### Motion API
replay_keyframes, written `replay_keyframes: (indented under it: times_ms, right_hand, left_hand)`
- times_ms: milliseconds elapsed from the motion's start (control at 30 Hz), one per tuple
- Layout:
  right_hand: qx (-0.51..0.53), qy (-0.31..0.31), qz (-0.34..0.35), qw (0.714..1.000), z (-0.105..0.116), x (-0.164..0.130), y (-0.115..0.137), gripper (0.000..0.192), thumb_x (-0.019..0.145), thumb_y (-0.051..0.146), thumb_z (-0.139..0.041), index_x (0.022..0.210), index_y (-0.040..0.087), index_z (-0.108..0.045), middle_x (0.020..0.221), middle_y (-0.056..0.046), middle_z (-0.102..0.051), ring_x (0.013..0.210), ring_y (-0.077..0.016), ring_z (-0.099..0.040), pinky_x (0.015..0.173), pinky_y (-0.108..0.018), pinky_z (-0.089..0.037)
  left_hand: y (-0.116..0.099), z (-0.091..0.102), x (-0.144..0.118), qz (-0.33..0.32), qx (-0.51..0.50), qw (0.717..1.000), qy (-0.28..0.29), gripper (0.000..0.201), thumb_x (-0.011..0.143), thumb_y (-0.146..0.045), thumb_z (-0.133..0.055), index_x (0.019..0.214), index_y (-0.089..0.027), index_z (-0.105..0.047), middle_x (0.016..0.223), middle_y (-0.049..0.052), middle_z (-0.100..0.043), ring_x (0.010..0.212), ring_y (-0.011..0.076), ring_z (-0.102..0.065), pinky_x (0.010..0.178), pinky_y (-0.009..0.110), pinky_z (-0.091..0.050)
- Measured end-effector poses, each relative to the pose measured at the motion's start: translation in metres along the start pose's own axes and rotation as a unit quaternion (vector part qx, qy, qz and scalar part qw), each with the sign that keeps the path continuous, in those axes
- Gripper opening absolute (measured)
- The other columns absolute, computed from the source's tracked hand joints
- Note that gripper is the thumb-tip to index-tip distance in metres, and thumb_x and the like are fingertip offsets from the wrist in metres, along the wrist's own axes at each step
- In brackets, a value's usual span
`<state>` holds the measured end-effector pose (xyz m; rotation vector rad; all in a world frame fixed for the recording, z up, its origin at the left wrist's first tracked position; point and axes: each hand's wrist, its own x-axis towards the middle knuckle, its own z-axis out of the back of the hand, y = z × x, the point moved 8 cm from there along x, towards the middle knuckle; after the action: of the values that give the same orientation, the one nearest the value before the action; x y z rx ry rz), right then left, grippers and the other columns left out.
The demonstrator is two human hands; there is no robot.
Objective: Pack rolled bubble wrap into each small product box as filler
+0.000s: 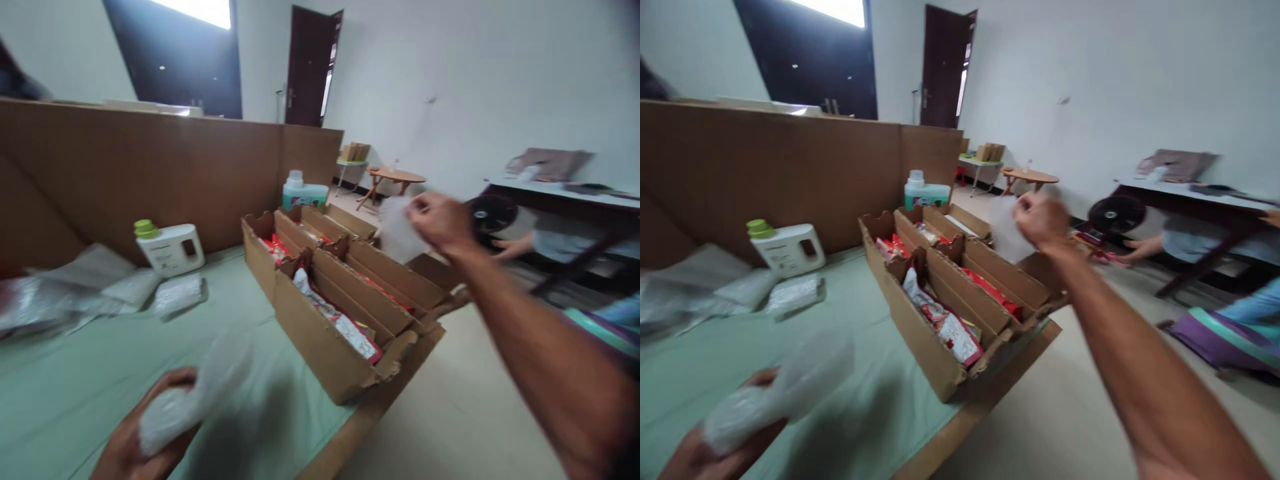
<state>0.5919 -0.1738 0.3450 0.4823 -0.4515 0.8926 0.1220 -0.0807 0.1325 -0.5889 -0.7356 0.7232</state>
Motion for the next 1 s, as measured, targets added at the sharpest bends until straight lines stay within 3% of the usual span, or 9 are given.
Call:
replay_keyframes:
  times_ms: [100, 200, 300, 400, 500, 667, 800, 900, 1000]
  right_hand:
    - [0.059, -0.108, 0.113, 0.986, 0.049, -0.029, 0.082, 0.026, 0.096, 0.043, -0.055, 0.107, 0.023, -0.069, 0.111, -0.015, -0.07, 0.1, -0.0252, -0.064, 0.089, -0.043, -0.045]
    - [0.142, -0.016, 0.351, 0.925, 0.043, -0.099, 0.198, 0.024, 0.098, 0.044, -0.044, 0.094, 0.035, -0.066, 0.091, -0.007, -0.071, 0.088, -0.0255, -0.065, 0.084, -0.043, -0.048]
    - [0.196, 0.2, 0.537, 0.795, -0.004, -0.184, 0.295, 0.019, 0.096, 0.029, -0.05, 0.086, 0.029, -0.067, 0.084, -0.004, -0.073, 0.075, -0.022, -0.065, 0.076, -0.038, -0.049]
    - [0.118, 0.328, 0.555, 0.756, -0.066, -0.208, 0.354, 0.012, 0.09, 0.023, -0.06, 0.081, 0.022, -0.068, 0.081, -0.006, -0.074, 0.071, -0.0211, -0.066, 0.064, -0.033, -0.043]
    - [0.083, 0.318, 0.495, 0.804, -0.11, -0.167, 0.407, 0.012, 0.088, 0.018, -0.06, 0.084, 0.018, -0.071, 0.087, -0.01, -0.076, 0.078, -0.0231, -0.068, 0.062, -0.03, -0.04]
    - [0.117, 0.253, 0.434, 0.856, -0.156, -0.098, 0.5, 0.023, 0.091, 0.017, -0.061, 0.111, 0.019, -0.072, 0.114, -0.01, -0.074, 0.103, -0.0248, -0.066, 0.081, -0.031, -0.046]
    - [0.144, 0.257, 0.406, 0.865, -0.196, -0.083, 0.519, 0.034, 0.094, 0.025, -0.062, 0.128, 0.023, -0.065, 0.127, -0.007, -0.069, 0.11, -0.0218, -0.066, 0.094, -0.031, -0.046]
    - [0.143, 0.279, 0.372, 0.874, -0.234, -0.09, 0.476, 0.036, 0.097, 0.03, -0.057, 0.132, 0.021, -0.063, 0.132, -0.009, -0.067, 0.118, -0.023, -0.063, 0.101, -0.034, -0.045]
    - [0.112, 0.311, 0.326, 0.885, -0.277, -0.116, 0.418, 0.048, 0.094, 0.036, -0.061, 0.139, 0.02, -0.058, 0.146, -0.013, -0.057, 0.133, -0.0294, -0.054, 0.106, -0.042, -0.043]
  left_hand:
    - [-0.042, 0.002, -0.009, -0.063, -0.037, 0.997, 0.032, 0.028, 0.084, -0.047, -0.064, 0.097, -0.026, -0.077, 0.162, 0.011, -0.036, 0.139, 0.0386, -0.048, 0.101, 0.052, -0.054]
    - [-0.083, 0.007, -0.006, -0.136, -0.066, 0.988, 0.024, 0.02, 0.084, -0.031, -0.067, 0.1, -0.024, -0.076, 0.171, 0.003, 0.003, 0.154, 0.0419, -0.017, 0.113, 0.058, -0.039]
    - [-0.087, 0.017, -0.003, -0.138, -0.132, 0.982, -0.011, 0.018, 0.079, -0.026, -0.071, 0.095, -0.021, -0.076, 0.159, 0.014, -0.036, 0.14, 0.0367, -0.045, 0.105, 0.047, -0.049]
    - [-0.03, 0.036, 0.001, -0.002, -0.214, 0.975, -0.055, 0.013, 0.074, -0.024, -0.071, 0.085, -0.018, -0.074, 0.109, 0.013, -0.071, 0.098, 0.0253, -0.068, 0.085, 0.035, -0.056]
    - [0.072, 0.082, 0.009, 0.212, -0.263, 0.924, -0.178, 0.035, 0.06, -0.037, -0.078, 0.084, -0.013, -0.072, 0.09, 0.01, -0.073, 0.085, 0.0265, -0.069, 0.078, 0.036, -0.056]
    - [0.189, 0.168, 0.071, 0.294, -0.22, 0.888, -0.278, 0.06, 0.061, -0.048, -0.072, 0.106, -0.01, -0.065, 0.105, 0.015, -0.072, 0.101, 0.0319, -0.068, 0.086, 0.042, -0.055]
    - [0.238, 0.196, 0.079, 0.352, -0.135, 0.871, -0.315, 0.08, 0.062, -0.035, -0.076, 0.134, -0.008, -0.052, 0.144, 0.028, -0.051, 0.137, 0.0423, -0.046, 0.11, 0.057, -0.037]
    - [0.241, 0.196, 0.052, 0.318, -0.012, 0.889, -0.329, 0.09, 0.07, -0.034, -0.074, 0.151, -0.014, -0.037, 0.165, 0.023, -0.02, 0.152, 0.0397, -0.02, 0.121, 0.057, -0.017]
    - [0.223, 0.175, 0.04, 0.186, 0.177, 0.93, -0.263, 0.076, 0.082, -0.042, -0.067, 0.152, -0.024, -0.041, 0.169, 0.015, -0.009, 0.155, 0.0387, -0.013, 0.121, 0.06, -0.014]
